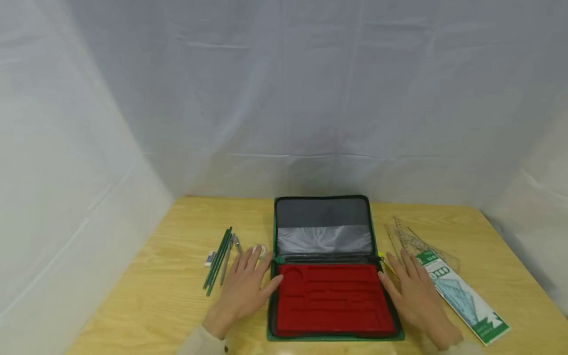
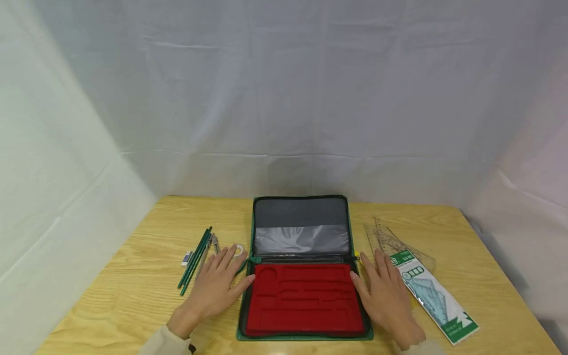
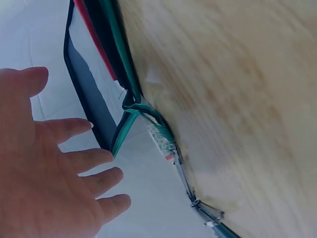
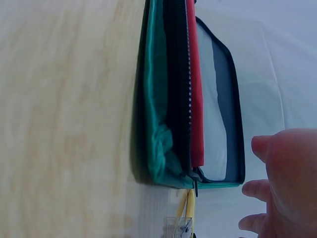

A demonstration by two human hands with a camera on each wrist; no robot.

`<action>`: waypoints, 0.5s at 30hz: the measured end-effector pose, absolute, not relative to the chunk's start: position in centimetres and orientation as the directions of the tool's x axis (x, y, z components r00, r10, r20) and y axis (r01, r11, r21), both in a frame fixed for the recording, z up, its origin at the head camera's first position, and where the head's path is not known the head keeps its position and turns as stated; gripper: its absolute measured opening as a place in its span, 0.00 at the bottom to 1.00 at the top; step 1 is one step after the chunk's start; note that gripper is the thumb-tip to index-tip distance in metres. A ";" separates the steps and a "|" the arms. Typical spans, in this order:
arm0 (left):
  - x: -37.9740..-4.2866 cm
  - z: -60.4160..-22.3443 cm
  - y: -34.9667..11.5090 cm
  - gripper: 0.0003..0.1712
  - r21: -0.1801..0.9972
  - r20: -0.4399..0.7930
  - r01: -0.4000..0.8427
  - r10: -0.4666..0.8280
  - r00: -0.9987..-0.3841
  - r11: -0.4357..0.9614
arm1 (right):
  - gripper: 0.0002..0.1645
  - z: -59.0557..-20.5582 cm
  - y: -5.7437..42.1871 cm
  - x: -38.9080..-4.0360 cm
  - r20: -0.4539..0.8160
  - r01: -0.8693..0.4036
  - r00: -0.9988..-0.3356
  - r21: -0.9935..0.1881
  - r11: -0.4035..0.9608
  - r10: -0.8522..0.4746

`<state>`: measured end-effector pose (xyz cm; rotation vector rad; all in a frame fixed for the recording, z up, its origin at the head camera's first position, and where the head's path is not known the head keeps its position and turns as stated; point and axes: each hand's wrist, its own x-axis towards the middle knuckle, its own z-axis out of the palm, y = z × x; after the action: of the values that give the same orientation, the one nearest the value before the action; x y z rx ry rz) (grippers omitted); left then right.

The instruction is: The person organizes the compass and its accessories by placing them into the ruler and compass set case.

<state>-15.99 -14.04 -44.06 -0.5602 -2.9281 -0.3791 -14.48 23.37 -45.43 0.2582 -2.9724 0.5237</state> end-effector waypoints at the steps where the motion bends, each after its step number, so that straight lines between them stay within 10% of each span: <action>1: -16.0 -44.1 -14.1 0.37 0.218 0.186 0.383 0.347 -0.919 0.898 | 0.40 -45.4 23.3 -14.5 0.139 -0.187 -0.979 -0.332 0.925 -0.148; 15: -16.0 -44.0 -14.8 0.35 0.263 0.187 0.375 0.334 -0.924 0.889 | 0.41 -45.7 23.1 -14.8 0.143 -0.203 -0.976 -0.356 0.912 -0.161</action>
<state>-16.02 -14.78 -43.98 -0.5508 -2.9198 -0.4480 -14.84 23.05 -45.66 0.2828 -2.9630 0.5698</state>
